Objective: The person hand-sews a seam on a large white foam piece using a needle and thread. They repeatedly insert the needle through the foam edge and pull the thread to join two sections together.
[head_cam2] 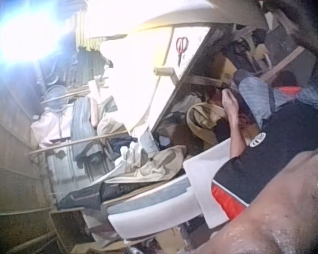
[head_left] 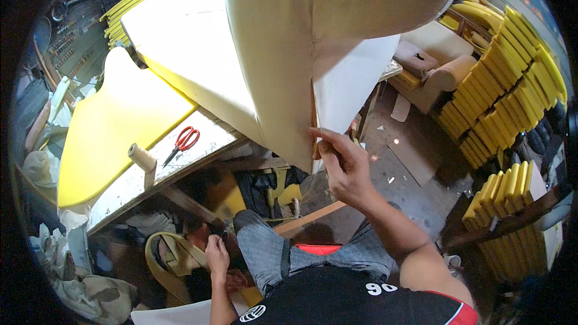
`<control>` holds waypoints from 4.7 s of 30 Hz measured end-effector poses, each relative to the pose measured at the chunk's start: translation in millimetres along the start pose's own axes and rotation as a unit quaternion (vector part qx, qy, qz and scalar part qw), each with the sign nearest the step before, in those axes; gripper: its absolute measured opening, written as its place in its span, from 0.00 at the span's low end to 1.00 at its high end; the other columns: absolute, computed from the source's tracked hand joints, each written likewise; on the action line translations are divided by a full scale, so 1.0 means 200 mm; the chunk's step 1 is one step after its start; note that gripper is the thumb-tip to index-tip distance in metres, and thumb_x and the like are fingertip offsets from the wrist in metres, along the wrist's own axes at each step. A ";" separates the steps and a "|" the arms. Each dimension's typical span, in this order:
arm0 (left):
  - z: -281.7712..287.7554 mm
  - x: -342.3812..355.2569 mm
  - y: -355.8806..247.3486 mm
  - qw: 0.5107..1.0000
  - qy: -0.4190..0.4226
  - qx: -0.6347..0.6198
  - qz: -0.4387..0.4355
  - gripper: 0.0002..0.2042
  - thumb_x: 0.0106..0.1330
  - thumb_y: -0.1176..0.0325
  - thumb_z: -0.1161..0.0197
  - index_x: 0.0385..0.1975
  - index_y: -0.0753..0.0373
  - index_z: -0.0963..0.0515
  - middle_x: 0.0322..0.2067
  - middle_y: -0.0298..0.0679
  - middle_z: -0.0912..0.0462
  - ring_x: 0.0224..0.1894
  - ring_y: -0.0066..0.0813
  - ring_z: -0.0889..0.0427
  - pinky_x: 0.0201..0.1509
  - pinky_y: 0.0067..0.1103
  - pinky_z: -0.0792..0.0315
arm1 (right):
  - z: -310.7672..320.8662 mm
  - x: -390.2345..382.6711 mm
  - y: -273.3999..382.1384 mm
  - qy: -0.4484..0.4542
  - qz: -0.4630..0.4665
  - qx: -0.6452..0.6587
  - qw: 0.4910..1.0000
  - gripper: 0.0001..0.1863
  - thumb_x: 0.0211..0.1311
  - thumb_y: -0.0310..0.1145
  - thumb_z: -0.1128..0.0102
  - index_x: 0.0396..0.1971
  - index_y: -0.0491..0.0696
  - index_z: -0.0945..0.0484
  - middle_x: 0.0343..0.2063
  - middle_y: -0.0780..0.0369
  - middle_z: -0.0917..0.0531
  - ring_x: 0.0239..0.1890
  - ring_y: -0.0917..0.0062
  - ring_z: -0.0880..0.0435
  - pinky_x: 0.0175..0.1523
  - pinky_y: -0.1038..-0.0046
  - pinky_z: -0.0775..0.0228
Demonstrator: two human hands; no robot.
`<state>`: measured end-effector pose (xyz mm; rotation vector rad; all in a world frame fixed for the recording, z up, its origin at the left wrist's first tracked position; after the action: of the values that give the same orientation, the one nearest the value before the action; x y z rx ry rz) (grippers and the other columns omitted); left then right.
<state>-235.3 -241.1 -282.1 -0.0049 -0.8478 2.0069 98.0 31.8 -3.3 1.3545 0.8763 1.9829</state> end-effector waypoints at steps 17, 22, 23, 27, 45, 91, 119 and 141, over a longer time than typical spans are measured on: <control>0.30 0.42 -1.66 0.924 0.044 -0.116 -0.361 0.11 0.53 0.84 0.36 0.36 0.66 0.22 0.31 0.48 0.18 0.33 0.49 0.17 0.38 0.34 0.23 | 0.00 -0.43 0.09 0.091 0.128 0.017 0.987 0.17 0.59 0.27 0.31 0.49 0.46 0.18 0.40 0.58 0.15 0.42 0.62 0.16 0.47 0.63 0.23; 0.12 0.34 -1.67 0.927 0.078 -0.143 -0.338 0.10 0.54 0.83 0.36 0.35 0.66 0.22 0.32 0.48 0.18 0.33 0.49 0.17 0.39 0.33 0.23 | 0.08 -0.49 0.00 0.058 0.054 0.100 0.992 0.14 0.60 0.22 0.31 0.46 0.44 0.16 0.37 0.59 0.14 0.38 0.67 0.15 0.42 0.68 0.24; 0.11 0.33 -1.67 0.928 0.082 -0.144 -0.335 0.10 0.54 0.83 0.36 0.35 0.66 0.22 0.32 0.48 0.18 0.33 0.50 0.17 0.40 0.33 0.23 | 0.10 -0.50 -0.02 0.051 0.055 0.093 0.993 0.13 0.60 0.22 0.31 0.46 0.44 0.16 0.36 0.59 0.14 0.38 0.68 0.15 0.42 0.68 0.24; 0.11 0.35 -1.72 0.925 0.095 -0.166 -0.328 0.06 0.59 0.80 0.35 0.36 0.67 0.21 0.32 0.46 0.17 0.34 0.47 0.17 0.41 0.32 0.23 | 0.12 -0.52 -0.07 0.005 0.042 0.069 0.997 0.10 0.64 0.26 0.33 0.45 0.46 0.16 0.37 0.58 0.14 0.40 0.65 0.15 0.44 0.67 0.24; 0.12 0.87 -2.14 0.947 -0.214 -0.174 -0.166 0.18 0.66 0.61 0.27 0.40 0.68 0.26 0.34 0.38 0.23 0.36 0.31 0.26 0.44 0.29 0.28 | 0.13 -0.62 -0.17 -0.042 -0.054 0.155 0.986 0.09 0.74 0.29 0.43 0.50 0.44 0.21 0.38 0.55 0.13 0.38 0.68 0.10 0.41 0.68 0.20; 0.19 0.98 -1.89 0.798 -0.103 -0.575 -0.148 0.08 0.75 0.71 0.38 0.46 0.68 0.16 0.37 0.39 0.11 0.41 0.22 0.14 0.50 0.20 0.21 | 0.13 0.30 0.13 -0.137 0.349 0.009 0.927 0.09 0.75 0.17 0.52 0.49 0.35 0.24 0.48 0.48 0.16 0.52 0.64 0.15 0.60 0.62 0.20; 0.15 0.97 -1.88 0.826 -0.107 -0.533 -0.147 0.11 0.75 0.70 0.38 0.46 0.71 0.18 0.41 0.45 0.12 0.45 0.32 0.12 0.54 0.28 0.18 | 0.11 0.29 0.21 -0.163 0.389 -0.129 0.897 0.09 0.65 0.18 0.38 0.44 0.41 0.18 0.43 0.49 0.13 0.44 0.59 0.11 0.48 0.68 0.18; 0.20 0.75 -2.07 0.871 -0.225 -0.230 -0.372 0.03 0.62 0.80 0.35 0.34 0.68 0.21 0.55 0.56 0.18 0.60 0.57 0.22 0.66 0.39 0.29 | 0.23 0.41 0.29 -0.032 0.235 -0.110 0.965 0.07 0.68 0.25 0.40 0.44 0.44 0.18 0.36 0.52 0.13 0.39 0.54 0.12 0.41 0.65 0.20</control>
<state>-20.3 -12.1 29.0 0.4666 -1.3575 1.0535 109.6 67.2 100.4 1.5873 0.3032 2.2857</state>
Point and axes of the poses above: each hand's wrist, its own x-axis towards the middle knuckle, its own z-axis out of the back of the hand, y = z × x, the point moved 4 cm from there along x, towards the middle knuckle
